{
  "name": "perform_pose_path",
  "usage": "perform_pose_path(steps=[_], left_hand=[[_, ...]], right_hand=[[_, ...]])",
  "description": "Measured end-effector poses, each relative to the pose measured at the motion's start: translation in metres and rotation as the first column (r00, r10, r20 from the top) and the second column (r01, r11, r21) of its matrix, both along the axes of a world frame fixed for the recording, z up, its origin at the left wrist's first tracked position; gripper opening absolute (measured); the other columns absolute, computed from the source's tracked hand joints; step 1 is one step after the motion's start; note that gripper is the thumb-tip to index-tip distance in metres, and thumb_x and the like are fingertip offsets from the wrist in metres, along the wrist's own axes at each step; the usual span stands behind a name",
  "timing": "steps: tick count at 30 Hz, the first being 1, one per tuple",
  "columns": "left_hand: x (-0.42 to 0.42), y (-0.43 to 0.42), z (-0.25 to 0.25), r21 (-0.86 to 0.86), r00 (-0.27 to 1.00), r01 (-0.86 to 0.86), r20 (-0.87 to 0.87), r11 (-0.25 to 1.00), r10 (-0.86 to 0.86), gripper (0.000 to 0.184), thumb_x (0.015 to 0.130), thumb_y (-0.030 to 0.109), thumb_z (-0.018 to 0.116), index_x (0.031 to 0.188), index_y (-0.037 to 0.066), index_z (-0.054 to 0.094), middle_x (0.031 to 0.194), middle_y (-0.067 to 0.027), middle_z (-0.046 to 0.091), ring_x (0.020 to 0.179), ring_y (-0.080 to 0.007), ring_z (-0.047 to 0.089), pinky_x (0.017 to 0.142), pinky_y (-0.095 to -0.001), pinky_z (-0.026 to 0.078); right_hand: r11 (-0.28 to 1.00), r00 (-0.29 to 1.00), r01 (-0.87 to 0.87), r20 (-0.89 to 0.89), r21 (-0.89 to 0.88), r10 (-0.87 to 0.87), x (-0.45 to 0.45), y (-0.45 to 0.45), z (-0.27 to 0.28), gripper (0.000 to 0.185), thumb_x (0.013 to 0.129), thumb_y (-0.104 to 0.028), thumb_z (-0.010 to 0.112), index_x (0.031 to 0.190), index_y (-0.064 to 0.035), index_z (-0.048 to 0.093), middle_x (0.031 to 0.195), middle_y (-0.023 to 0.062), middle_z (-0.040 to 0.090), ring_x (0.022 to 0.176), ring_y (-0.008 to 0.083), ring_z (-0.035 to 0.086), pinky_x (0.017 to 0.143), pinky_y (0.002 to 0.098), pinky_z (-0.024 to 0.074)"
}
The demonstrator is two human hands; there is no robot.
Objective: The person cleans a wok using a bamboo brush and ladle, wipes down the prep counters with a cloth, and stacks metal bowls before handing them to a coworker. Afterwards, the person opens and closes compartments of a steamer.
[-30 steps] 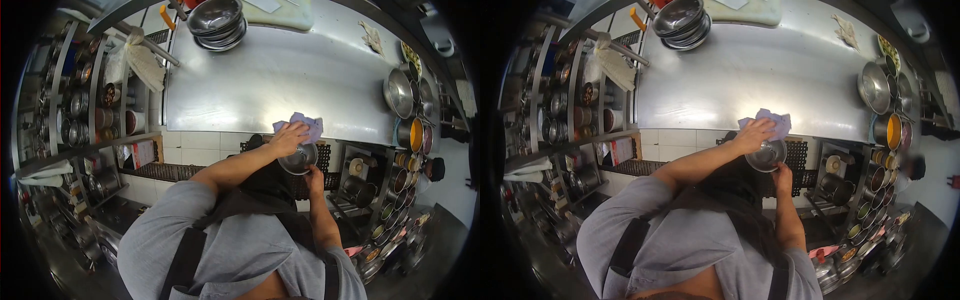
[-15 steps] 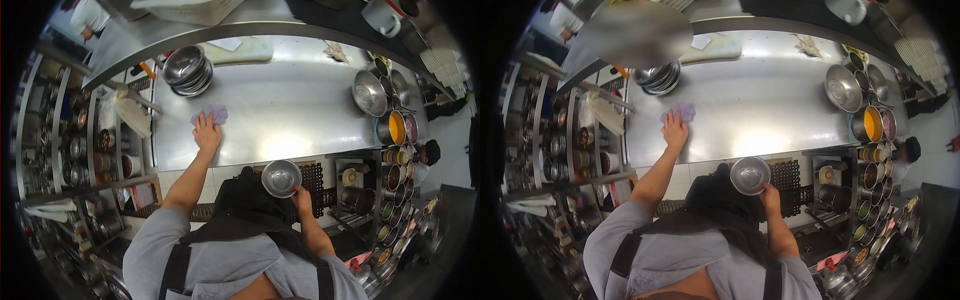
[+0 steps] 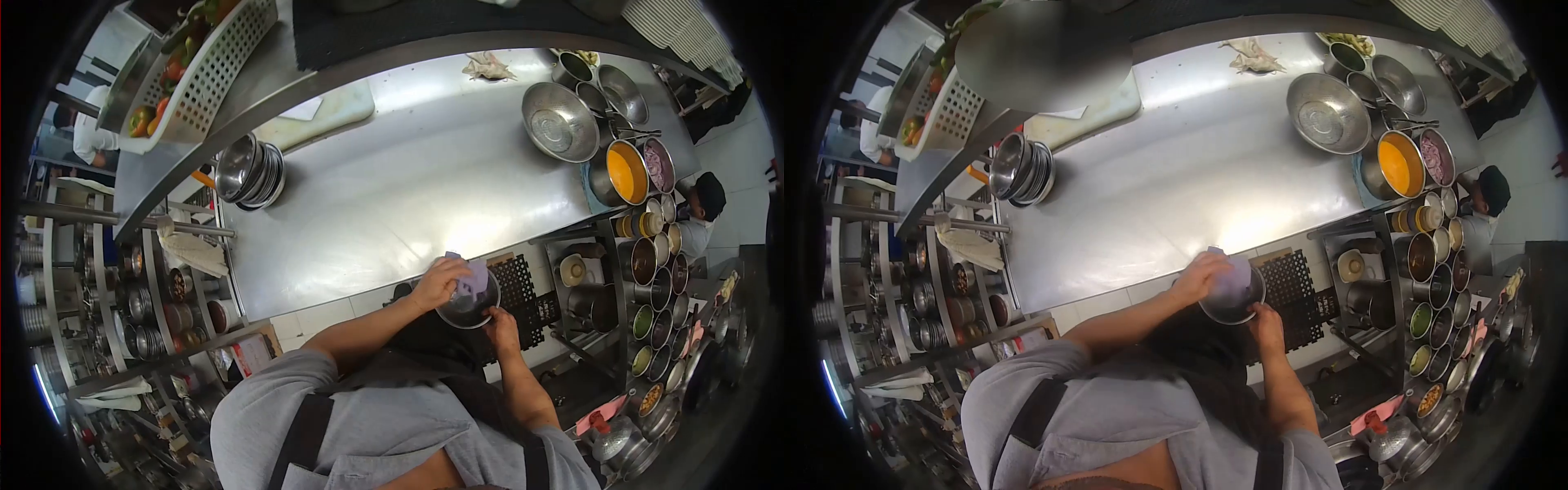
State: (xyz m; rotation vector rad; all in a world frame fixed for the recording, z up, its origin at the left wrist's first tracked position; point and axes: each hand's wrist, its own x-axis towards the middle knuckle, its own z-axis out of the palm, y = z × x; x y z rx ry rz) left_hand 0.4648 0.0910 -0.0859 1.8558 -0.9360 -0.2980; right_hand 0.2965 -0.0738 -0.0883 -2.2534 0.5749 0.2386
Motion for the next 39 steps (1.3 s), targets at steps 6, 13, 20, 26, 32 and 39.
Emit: perform_pose_path(steps=[6, 13, 20, 26, 32, 39], left_hand=[[0.126, -0.015, 0.066, -0.098, 0.848, -0.472, -0.323, 0.876, 0.421, 0.042, 0.077, 0.0, 0.047, 0.117, 0.009, 0.056, 0.102, -0.0058, 0.063, 0.088, -0.0133, 0.058, 0.077, -0.0264, 0.047], [0.357, -0.027, 0.093, 0.174, 0.764, -0.645, 0.162, 0.744, 0.624, 0.047, 0.074, 0.013, 0.054, 0.12, 0.003, 0.051, 0.11, -0.017, 0.059, 0.1, -0.0273, 0.056, 0.086, -0.0321, 0.043], [0.514, -0.047, -0.027, 0.486, 0.735, -0.676, 0.486, 0.554, 0.472, 0.046, 0.07, 0.007, 0.05, 0.115, 0.004, 0.054, 0.107, -0.0179, 0.059, 0.101, -0.0307, 0.055, 0.089, -0.0342, 0.041], [0.535, -0.083, -0.066, 0.301, 0.746, -0.517, 0.618, 0.801, 0.249, 0.047, 0.066, 0.002, 0.046, 0.111, 0.005, 0.057, 0.104, -0.0187, 0.06, 0.101, -0.0336, 0.054, 0.092, -0.036, 0.04], [0.342, -0.092, -0.031, 0.2, 0.869, -0.078, 0.494, 0.977, -0.032, 0.047, 0.059, -0.002, 0.049, 0.103, 0.009, 0.062, 0.115, -0.0184, 0.055, 0.109, -0.0368, 0.048, 0.096, -0.0452, 0.036], [0.068, -0.136, -0.01, 0.143, 0.927, 0.224, 0.273, 0.964, -0.256, 0.048, 0.057, -0.008, 0.051, 0.094, 0.017, 0.066, 0.11, -0.009, 0.058, 0.106, -0.03, 0.05, 0.087, -0.0409, 0.045]], right_hand=[[0.999, 0.998, -0.011, 0.059, -0.045, 0.013, 0.001, -0.038, 0.005, 0.034, 0.057, 0.007, 0.069, 0.088, -0.0044, 0.062, 0.085, 0.0149, 0.062, 0.082, 0.0327, 0.061, 0.07, 0.0377, 0.0479], [0.986, 0.993, 0.119, 0.0, -0.12, -0.12, -0.02, -0.069, -0.005, 0.031, 0.058, 0.004, 0.065, 0.087, -0.0074, 0.063, 0.088, 0.0144, 0.062, 0.086, 0.0339, 0.06, 0.074, 0.0402, 0.0479], [0.939, 0.932, 0.322, -0.132, -0.121, -0.336, -0.021, -0.063, -0.005, 0.028, 0.06, 0.001, 0.067, 0.087, -0.0075, 0.063, 0.084, 0.0146, 0.062, 0.08, 0.0332, 0.061, 0.071, 0.0397, 0.0484], [0.931, 0.925, 0.352, -0.115, -0.103, -0.362, 0.001, -0.055, -0.012, 0.027, 0.061, -0.001, 0.068, 0.086, -0.0082, 0.064, 0.084, 0.0141, 0.062, 0.078, 0.0334, 0.061, 0.07, 0.0396, 0.0488], [0.956, 0.956, 0.283, -0.054, -0.073, -0.287, 0.014, -0.067, -0.023, 0.024, 0.063, 0.0, 0.066, 0.086, -0.0085, 0.063, 0.082, 0.0147, 0.06, 0.079, 0.0339, 0.06, 0.069, 0.0408, 0.0483], [0.98, 0.977, 0.194, 0.079, 0.051, -0.198, -0.001, -0.111, -0.011, 0.03, 0.06, 0.004, 0.068, 0.087, -0.0059, 0.061, 0.079, 0.013, 0.059, 0.076, 0.0311, 0.06, 0.067, 0.0375, 0.0469]])
